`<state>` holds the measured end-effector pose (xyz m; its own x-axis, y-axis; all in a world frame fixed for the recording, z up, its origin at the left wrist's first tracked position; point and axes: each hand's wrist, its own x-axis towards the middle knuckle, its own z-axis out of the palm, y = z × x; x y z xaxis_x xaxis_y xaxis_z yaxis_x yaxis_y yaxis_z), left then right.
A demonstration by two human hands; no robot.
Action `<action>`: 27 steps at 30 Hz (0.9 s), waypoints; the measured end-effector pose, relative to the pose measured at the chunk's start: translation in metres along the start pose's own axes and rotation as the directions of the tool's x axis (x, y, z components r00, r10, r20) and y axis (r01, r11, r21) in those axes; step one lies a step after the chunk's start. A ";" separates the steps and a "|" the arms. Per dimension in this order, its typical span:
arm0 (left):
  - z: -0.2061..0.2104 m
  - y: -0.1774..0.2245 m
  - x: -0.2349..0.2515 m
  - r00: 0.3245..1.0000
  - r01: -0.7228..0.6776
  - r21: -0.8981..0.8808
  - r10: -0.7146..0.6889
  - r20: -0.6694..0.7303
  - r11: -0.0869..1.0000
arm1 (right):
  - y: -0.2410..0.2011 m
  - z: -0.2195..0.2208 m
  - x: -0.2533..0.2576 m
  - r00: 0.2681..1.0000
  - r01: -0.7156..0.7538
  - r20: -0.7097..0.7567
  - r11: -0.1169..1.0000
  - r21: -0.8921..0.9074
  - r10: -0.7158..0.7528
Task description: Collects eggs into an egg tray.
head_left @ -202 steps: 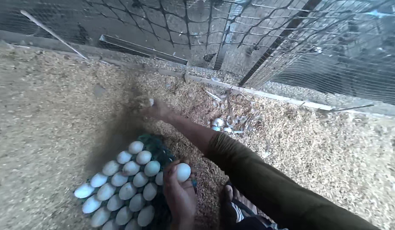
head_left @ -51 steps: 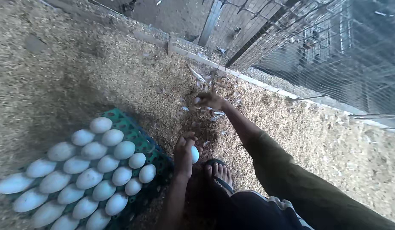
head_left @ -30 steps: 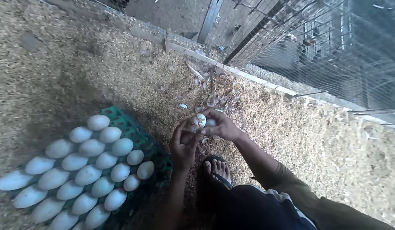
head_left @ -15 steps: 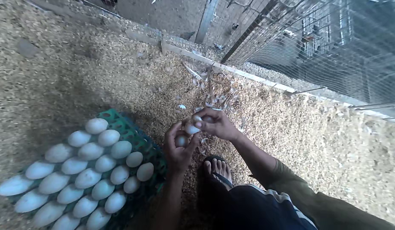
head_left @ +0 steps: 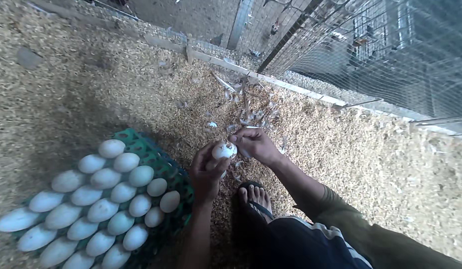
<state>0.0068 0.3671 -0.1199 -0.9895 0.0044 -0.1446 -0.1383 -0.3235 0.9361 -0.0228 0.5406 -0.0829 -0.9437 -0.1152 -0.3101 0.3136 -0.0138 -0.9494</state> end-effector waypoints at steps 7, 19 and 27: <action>-0.006 -0.005 0.001 0.997 0.022 -0.058 -0.018 0.069 0.998 | 0.018 -0.035 0.017 0.993 -0.062 0.067 0.920 -0.388 0.096; -0.005 -0.022 0.003 0.946 0.285 0.555 -0.323 -0.031 0.782 | 0.048 -0.066 -0.028 0.902 -0.314 -0.047 0.576 -0.754 0.430; 0.019 -0.034 -0.011 0.913 0.172 0.761 -0.391 0.115 0.626 | 0.054 -0.097 -0.046 0.874 -0.434 -0.227 0.482 -0.761 0.429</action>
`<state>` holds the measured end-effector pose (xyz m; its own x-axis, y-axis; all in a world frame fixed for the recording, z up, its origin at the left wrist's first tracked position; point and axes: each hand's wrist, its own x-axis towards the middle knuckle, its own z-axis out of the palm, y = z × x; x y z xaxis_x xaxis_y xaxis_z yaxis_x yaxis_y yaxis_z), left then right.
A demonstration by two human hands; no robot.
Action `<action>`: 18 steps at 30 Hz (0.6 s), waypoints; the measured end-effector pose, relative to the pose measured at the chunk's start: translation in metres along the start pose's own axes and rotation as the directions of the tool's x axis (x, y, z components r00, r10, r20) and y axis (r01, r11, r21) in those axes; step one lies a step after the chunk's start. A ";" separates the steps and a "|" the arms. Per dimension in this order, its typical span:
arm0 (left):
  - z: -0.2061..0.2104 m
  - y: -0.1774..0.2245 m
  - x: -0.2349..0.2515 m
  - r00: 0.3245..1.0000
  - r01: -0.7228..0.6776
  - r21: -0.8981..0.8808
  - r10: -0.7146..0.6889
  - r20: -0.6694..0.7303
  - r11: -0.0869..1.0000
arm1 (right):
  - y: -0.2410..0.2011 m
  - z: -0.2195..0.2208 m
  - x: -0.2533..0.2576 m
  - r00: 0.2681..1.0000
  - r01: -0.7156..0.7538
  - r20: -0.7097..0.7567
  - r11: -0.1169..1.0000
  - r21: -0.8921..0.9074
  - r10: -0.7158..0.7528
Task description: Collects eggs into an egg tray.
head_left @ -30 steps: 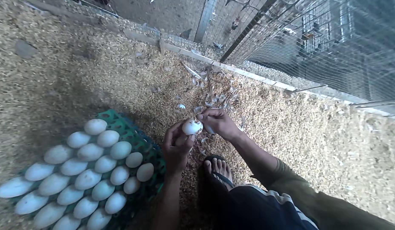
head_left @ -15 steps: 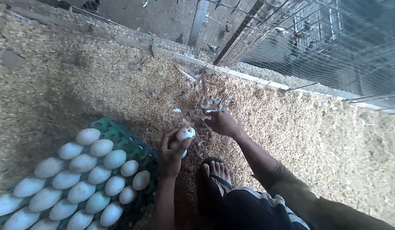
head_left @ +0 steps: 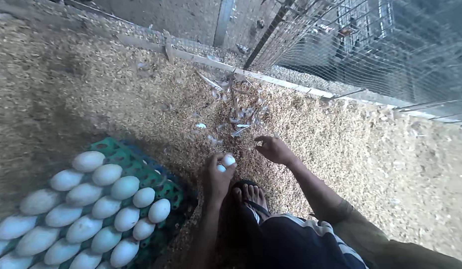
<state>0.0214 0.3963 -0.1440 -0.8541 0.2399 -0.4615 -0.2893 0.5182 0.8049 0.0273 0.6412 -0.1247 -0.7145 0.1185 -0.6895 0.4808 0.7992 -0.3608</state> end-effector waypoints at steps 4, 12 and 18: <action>0.032 0.015 -0.002 0.986 -0.036 0.109 0.018 0.165 0.993 | 0.013 -0.012 -0.008 0.979 0.047 -0.201 0.994 0.102 -0.026; 0.071 0.032 -0.008 0.890 -0.106 0.228 -0.010 0.456 0.968 | 0.001 -0.028 -0.015 0.992 0.114 -0.114 0.685 0.720 -0.046; 0.022 0.047 -0.017 0.941 -0.012 -0.181 0.072 0.332 0.983 | -0.015 -0.058 -0.016 0.815 0.304 -0.020 0.397 0.866 -0.580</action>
<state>0.0320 0.4345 -0.1066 -0.6809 0.5354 -0.4997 -0.3527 0.3582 0.8645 0.0018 0.6617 -0.0721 -0.8711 -0.3546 -0.3398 0.4136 -0.1569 -0.8968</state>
